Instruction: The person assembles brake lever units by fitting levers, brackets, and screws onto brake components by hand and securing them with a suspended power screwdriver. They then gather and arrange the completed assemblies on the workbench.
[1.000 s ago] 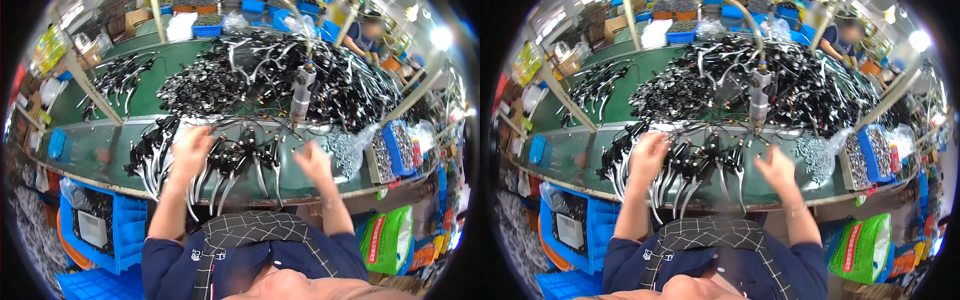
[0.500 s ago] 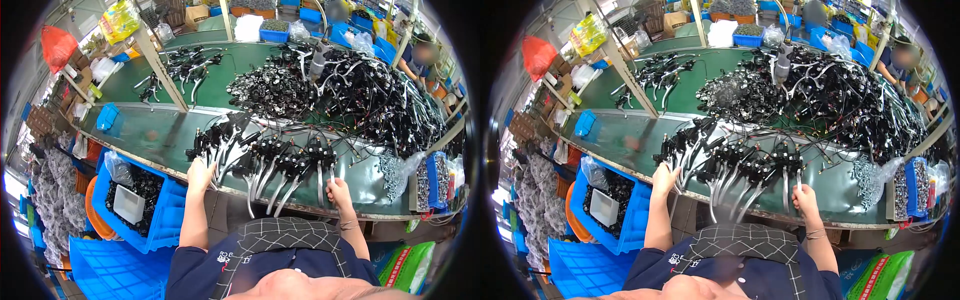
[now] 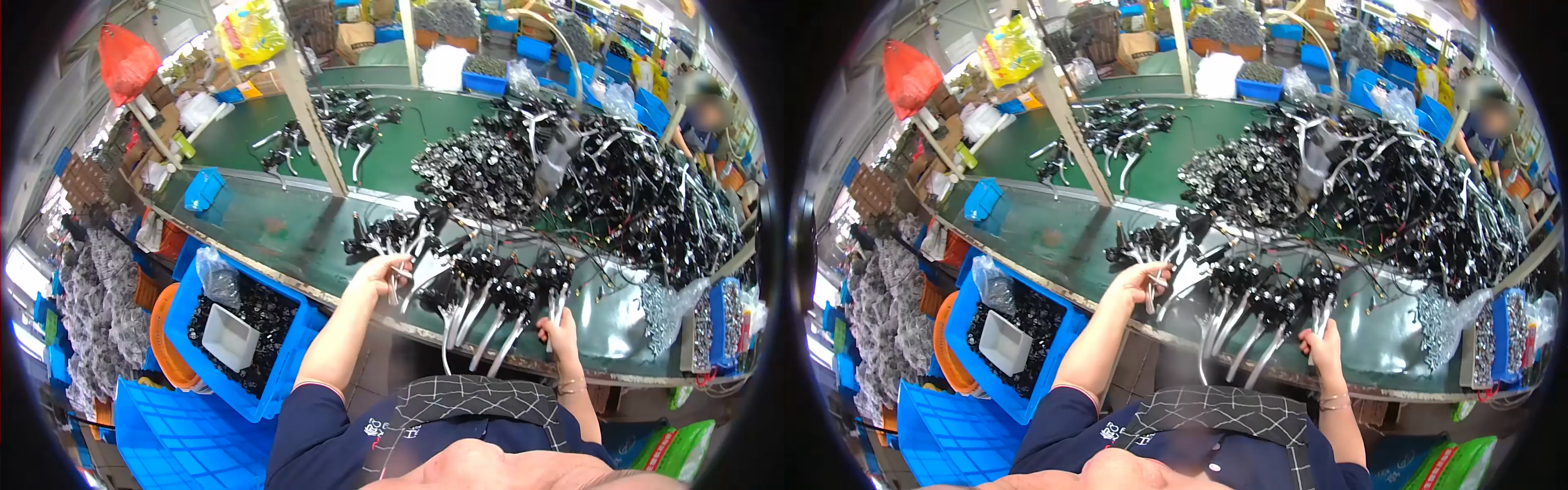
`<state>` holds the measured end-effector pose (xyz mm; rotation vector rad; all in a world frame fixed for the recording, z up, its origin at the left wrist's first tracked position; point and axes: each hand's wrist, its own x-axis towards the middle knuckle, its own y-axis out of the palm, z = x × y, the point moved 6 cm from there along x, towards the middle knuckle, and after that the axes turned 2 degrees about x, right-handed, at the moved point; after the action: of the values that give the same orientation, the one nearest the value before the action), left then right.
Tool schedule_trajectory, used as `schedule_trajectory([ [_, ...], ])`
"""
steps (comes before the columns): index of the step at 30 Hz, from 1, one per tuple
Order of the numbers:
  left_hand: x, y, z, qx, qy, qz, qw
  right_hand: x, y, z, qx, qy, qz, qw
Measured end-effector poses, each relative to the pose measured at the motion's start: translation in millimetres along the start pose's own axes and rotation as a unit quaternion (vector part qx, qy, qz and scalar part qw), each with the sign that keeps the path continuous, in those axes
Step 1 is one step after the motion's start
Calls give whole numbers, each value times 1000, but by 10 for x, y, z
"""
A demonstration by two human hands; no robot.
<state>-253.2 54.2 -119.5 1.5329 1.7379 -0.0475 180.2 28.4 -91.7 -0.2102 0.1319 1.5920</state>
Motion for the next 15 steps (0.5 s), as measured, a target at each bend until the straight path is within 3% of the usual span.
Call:
schedule_trajectory([
  [3, -116, -45, -97, 1, -10, 21, 1000, -16, -18, 16, -5, -6, 7, 1000],
  [5, -261, -167, -249, 153, 76, -24, 985, -41, -22, 42, 15, -3, 19, 1000],
  [9, -682, 315, -735, 145, 200, 18, 969, -21, -62, 8, 34, 3, 40, 999],
  [11, -547, 524, -993, 130, 194, 71, 970, -26, -62, 10, 38, 3, 43, 998],
  [15, 559, 486, -1540, 55, 138, 53, 988, -45, -74, 11, 52, 13, 41, 998],
])
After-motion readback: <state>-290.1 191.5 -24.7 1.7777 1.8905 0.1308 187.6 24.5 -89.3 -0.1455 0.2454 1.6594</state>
